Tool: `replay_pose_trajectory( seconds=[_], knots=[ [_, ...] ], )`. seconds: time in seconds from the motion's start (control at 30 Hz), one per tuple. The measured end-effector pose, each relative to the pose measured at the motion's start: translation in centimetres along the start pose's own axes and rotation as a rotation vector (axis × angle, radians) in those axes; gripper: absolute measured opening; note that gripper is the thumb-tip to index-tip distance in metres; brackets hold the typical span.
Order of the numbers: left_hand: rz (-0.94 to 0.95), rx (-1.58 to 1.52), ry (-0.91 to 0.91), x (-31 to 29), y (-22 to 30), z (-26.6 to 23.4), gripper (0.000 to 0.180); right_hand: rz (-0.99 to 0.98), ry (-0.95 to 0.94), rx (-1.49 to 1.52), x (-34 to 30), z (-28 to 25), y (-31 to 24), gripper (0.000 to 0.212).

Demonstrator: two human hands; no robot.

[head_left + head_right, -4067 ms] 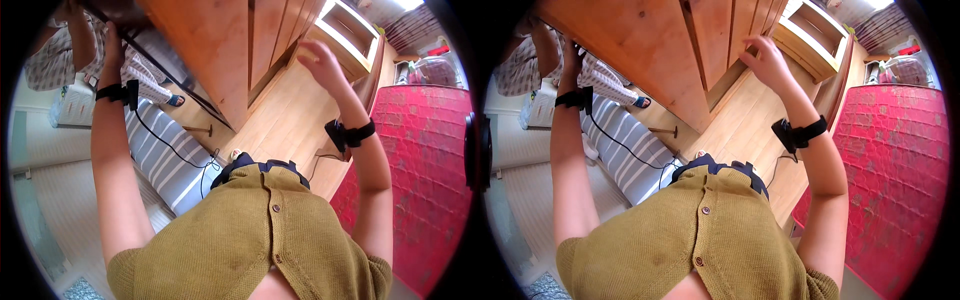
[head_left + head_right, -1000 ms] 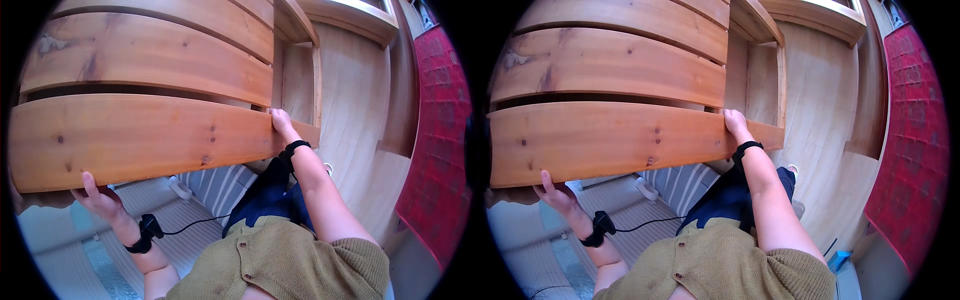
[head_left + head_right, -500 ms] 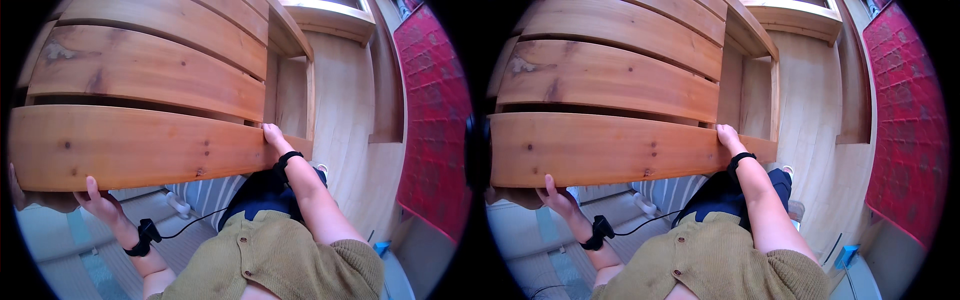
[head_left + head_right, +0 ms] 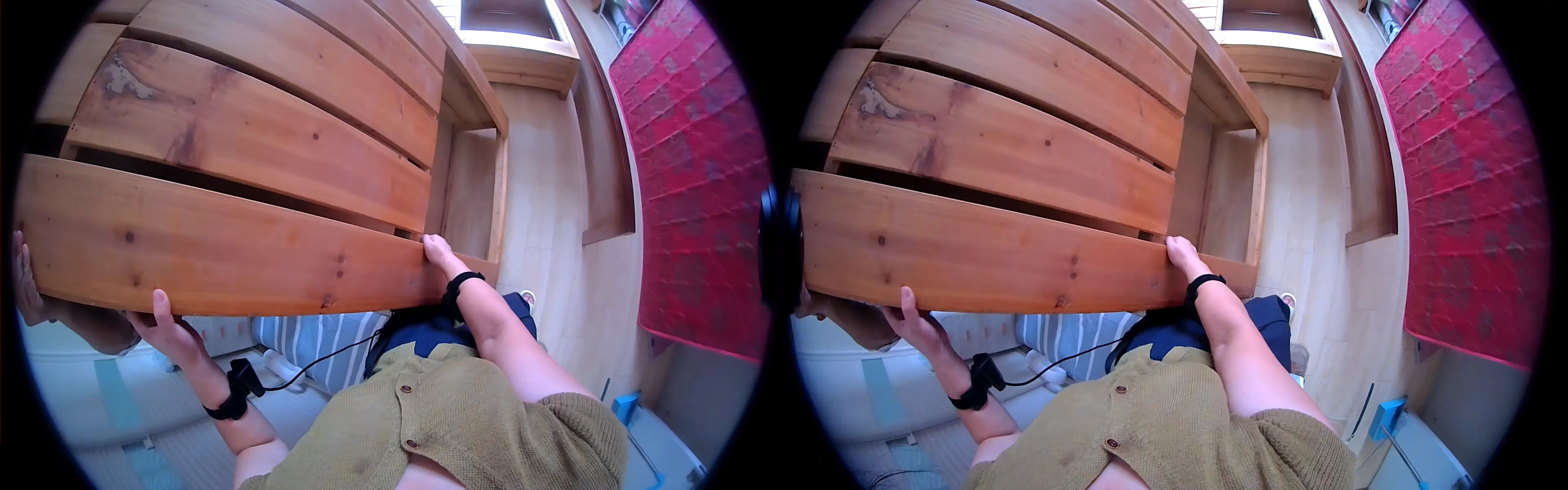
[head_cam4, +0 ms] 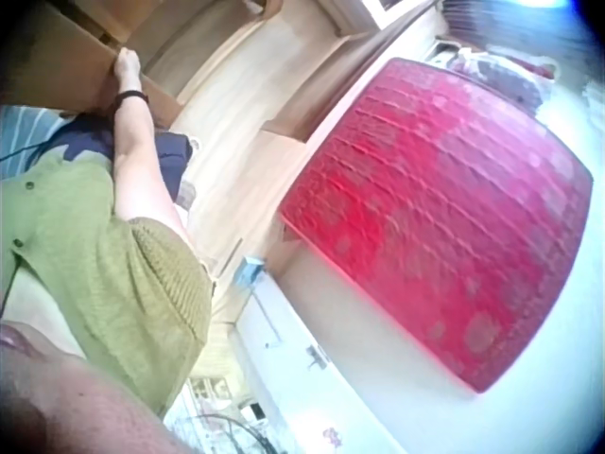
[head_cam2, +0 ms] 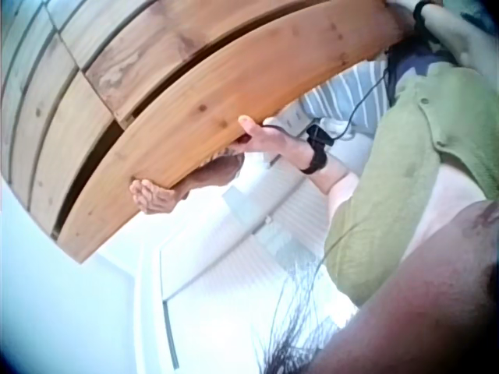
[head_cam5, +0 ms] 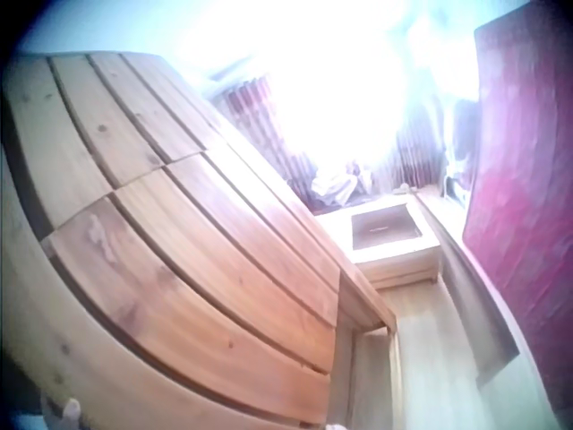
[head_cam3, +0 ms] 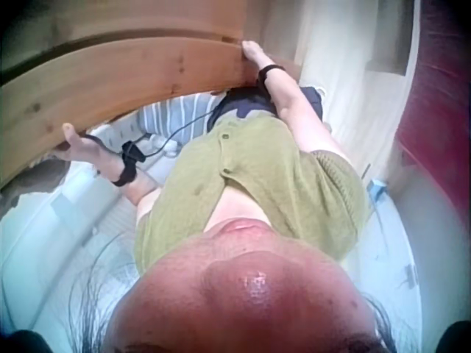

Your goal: The person places wooden slats onto a bed frame by hand and then sweeps the floor under the bed into a dustpan using a broom.

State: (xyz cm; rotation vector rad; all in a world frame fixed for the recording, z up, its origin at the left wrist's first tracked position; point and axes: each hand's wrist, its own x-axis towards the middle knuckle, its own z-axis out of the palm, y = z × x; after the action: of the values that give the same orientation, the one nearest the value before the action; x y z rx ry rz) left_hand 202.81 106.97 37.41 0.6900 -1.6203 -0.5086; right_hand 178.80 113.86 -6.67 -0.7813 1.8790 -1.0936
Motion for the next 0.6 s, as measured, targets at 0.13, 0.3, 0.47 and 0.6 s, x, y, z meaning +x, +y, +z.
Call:
replay_pose_trajectory(
  seconds=[0.13,0.3,0.47,0.6],
  knots=[
    [-0.005,-0.034,0.012,-0.1,-0.2,-0.1,0.049,-0.007,-0.052,-0.035,0.0,0.0,0.5,0.046],
    [-0.037,0.056,0.015,0.6,-1.6,-1.6,0.047,-0.022,0.028,0.033,0.9,-0.1,1.8,0.05],
    [-0.029,-0.05,0.013,0.2,0.8,-0.1,0.046,0.05,0.031,0.263,-0.5,-2.7,1.0,0.046],
    [-0.126,-0.12,0.049,0.4,1.6,0.0,0.04,-0.01,0.03,0.285,1.5,-4.4,2.9,0.045]
  ],
)
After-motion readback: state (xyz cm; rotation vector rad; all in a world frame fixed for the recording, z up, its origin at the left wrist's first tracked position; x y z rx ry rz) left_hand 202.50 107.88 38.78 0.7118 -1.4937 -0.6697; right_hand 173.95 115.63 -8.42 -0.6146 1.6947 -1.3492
